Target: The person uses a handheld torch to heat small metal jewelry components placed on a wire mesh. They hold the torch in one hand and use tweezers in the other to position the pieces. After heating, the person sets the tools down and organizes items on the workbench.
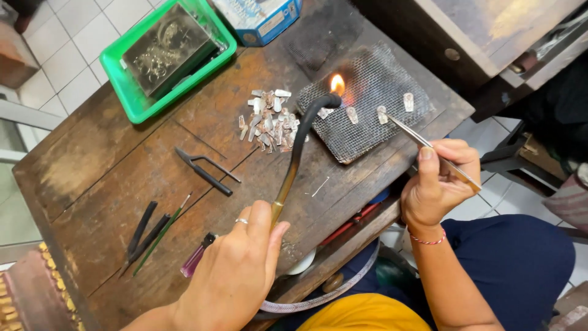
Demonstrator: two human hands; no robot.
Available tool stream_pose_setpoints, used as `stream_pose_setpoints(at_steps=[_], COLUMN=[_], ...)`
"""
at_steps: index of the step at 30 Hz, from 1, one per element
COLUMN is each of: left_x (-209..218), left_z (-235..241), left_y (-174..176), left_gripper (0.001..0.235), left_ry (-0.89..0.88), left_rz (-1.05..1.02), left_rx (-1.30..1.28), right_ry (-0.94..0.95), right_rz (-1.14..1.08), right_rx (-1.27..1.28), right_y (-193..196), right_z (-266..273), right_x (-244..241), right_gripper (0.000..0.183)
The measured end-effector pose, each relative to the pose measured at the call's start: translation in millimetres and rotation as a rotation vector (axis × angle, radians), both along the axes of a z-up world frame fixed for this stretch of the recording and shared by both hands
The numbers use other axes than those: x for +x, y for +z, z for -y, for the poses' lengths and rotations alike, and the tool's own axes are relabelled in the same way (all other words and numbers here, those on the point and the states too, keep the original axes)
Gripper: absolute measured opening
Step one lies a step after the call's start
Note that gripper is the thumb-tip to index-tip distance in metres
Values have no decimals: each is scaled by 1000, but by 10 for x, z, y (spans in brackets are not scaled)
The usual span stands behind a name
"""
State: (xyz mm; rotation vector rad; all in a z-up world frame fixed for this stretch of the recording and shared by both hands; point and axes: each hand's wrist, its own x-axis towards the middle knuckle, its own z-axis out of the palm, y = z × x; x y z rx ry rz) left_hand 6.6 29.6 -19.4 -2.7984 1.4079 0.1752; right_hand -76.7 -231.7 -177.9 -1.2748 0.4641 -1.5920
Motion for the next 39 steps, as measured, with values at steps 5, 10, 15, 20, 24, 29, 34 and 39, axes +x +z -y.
stream_pose_setpoints(at_steps=[5,10,15,20,24,29,34,39], left_x=[-11,-6,25,12,18,10,-3,-23], left_z=[42,52,13,-24,-2,35,49,48], left_y=[32,36,101,111,106,118,106,80], left_gripper=[25,26,28,29,26,25,25,25], left_ry=[-23,-58,18,-15,-34,-40,-26,-51], left_rz=[-123,-122,-24,-54,-60,-75,-101,-110], left_rx=[-11,-22,-146,-127,-119,-115,-84,-55], right_ry=[-6,32,75,42,10,-6,4,26], right_rz=[-9,-15,13,-55,-140,-151,-133,-93], right_rx=[-40,-75,-14,-58,-81,-103,-89,-80], right_y=[24,65,76,100,131,163,166,167], right_z=[8,-23,-8,36,35,44,33,50], right_x=[-1,-6,-8,-50,-67,-29,-9,8], right_gripper=[17,17,20,19,17,17,17,21])
